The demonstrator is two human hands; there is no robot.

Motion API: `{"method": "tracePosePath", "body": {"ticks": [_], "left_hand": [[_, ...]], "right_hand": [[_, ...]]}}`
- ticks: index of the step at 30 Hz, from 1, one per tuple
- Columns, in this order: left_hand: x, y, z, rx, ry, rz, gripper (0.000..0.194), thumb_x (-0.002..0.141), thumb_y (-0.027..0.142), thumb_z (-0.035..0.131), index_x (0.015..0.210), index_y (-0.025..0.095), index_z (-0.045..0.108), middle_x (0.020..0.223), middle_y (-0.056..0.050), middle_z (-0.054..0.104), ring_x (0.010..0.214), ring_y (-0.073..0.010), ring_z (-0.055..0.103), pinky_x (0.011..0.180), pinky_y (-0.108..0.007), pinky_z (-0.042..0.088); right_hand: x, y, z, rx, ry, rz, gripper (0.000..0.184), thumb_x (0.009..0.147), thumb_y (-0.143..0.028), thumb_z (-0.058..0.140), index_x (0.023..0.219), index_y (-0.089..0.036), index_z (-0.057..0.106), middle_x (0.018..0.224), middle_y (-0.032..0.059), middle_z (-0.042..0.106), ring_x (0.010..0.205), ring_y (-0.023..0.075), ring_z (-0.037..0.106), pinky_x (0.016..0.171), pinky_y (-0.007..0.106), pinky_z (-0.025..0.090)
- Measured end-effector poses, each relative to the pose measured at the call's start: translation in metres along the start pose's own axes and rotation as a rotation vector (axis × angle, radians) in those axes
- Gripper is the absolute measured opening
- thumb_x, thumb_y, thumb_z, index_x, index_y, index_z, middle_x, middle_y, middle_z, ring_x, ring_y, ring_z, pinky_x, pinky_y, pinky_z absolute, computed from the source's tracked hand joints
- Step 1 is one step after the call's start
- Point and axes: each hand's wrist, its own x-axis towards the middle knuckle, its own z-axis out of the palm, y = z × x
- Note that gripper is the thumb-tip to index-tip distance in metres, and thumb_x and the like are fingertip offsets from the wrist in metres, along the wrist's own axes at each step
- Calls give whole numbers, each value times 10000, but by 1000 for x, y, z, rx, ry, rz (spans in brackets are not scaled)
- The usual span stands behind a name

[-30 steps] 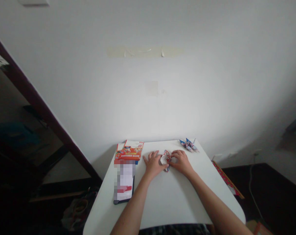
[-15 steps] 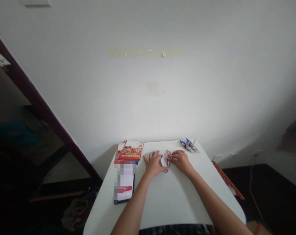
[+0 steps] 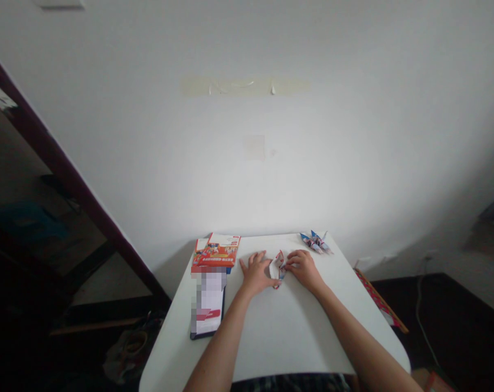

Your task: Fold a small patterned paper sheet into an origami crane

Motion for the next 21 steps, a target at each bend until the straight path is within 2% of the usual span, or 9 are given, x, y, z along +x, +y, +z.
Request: {"method": "tracePosePath", "body": {"ticks": [8,14,17,21], "left_hand": [[1,-3,2,-29,10,18,706,585,627,849,1226,380,689,1627,-32,394,1509,-399,265,1178,-770,-9],[-1,7,3,-193,221,-48,268,805,474,748,1064,405,753,1424,9,627,1408,-323,437,1197,-750,65],[-1,12,5,-252,326,-43,230,827,398,747,1056,413,758,1377,8,660,1370,-304,470,1188,-757,101],[1,14,12,-273,359,-19,159,809,329,772,956,387,782,1331,11,689,1347,-301,486,1172,-777,108]], "right_hand": [[2,5,3,79,15,0,82,770,-323,785,753,-246,803,993,68,744,1076,283,598,986,418,446],[1,8,4,53,21,-78,52,778,-322,790,772,-273,804,1036,63,740,1099,293,588,992,444,445],[-1,6,6,27,14,-137,36,795,-318,787,797,-287,805,1054,61,736,1123,297,581,996,453,445],[-3,5,9,15,-2,-205,43,826,-318,768,835,-296,804,1083,68,729,1178,303,564,1011,468,443]]}}
